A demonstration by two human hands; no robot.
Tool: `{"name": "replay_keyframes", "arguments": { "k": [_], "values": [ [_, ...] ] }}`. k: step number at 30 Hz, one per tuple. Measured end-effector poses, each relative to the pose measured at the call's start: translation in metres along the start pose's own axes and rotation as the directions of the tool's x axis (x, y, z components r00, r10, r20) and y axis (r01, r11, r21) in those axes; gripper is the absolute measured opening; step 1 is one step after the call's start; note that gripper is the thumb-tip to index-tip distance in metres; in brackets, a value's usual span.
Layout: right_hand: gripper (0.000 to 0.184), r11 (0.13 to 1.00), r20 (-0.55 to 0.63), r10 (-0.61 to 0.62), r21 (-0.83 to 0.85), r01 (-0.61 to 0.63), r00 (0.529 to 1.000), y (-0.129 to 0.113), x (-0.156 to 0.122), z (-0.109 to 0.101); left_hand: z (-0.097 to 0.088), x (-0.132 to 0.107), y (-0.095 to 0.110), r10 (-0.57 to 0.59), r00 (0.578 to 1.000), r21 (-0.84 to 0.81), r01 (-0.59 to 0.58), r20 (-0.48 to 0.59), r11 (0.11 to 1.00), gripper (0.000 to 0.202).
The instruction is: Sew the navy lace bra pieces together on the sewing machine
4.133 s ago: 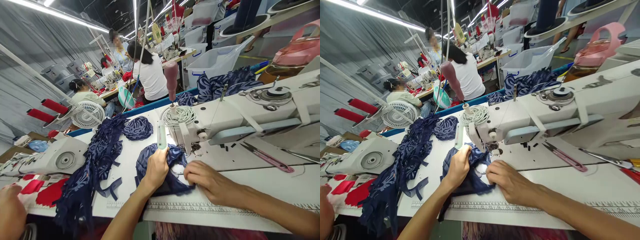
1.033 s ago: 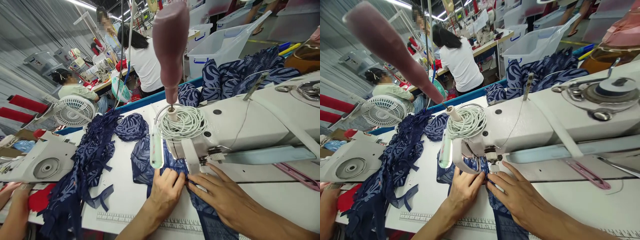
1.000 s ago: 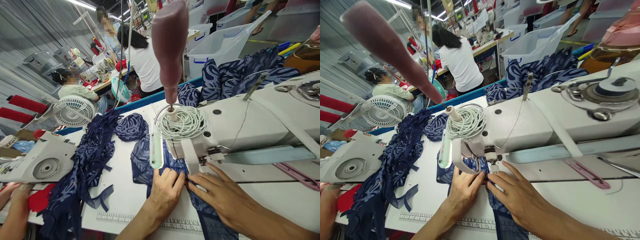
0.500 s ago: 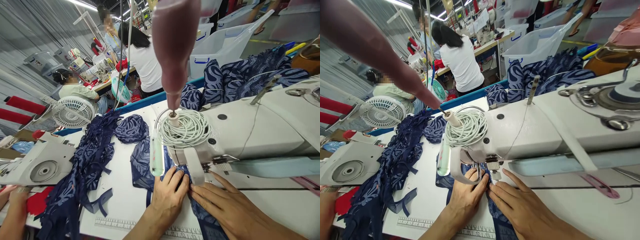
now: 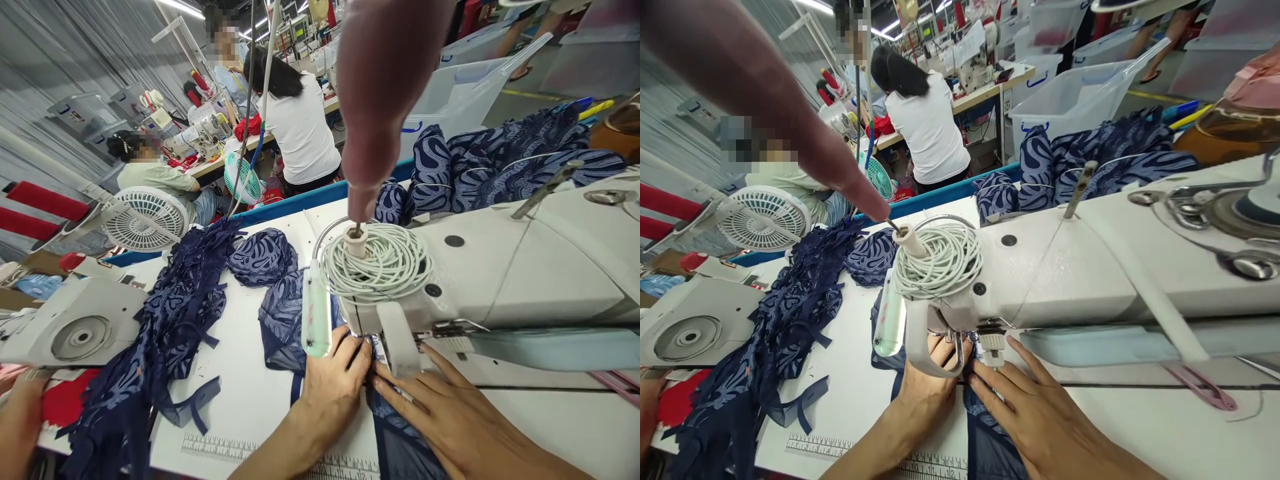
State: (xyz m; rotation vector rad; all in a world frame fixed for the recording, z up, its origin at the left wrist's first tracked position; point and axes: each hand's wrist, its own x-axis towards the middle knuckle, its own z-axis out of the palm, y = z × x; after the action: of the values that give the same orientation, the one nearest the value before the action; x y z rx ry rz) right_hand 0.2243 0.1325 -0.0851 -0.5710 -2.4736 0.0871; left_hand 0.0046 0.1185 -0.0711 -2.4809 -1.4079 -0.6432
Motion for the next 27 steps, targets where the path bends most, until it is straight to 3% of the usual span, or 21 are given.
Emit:
{"name": "replay_keyframes", "arguments": {
  "k": [9,13,20,27],
  "values": [
    [0.041,0.997,0.006,0.077,0.023,-0.078,0.997,0.003,0.013,0.000,0.002,0.007,0.001,-0.055,0.996,0.019,0.053,0.064,0.998,0.030],
    [0.044,0.997,0.021,0.074,0.031,-0.075,0.997,0.003,0.011,0.000,-0.007,0.007,0.006,-0.083,0.997,-0.005,0.083,-0.008,0.997,0.025],
    [0.056,0.981,0.040,0.072,0.178,-0.078,0.997,0.003,0.006,-0.003,-0.010,-0.001,0.013,-0.085,0.996,-0.037,0.084,-0.017,0.996,0.022],
    [0.063,0.993,0.035,0.096,0.062,-0.098,0.995,0.008,0.003,0.006,-0.002,0.008,0.005,-0.103,0.988,0.030,0.100,0.116,0.995,0.024]
  ]
}}
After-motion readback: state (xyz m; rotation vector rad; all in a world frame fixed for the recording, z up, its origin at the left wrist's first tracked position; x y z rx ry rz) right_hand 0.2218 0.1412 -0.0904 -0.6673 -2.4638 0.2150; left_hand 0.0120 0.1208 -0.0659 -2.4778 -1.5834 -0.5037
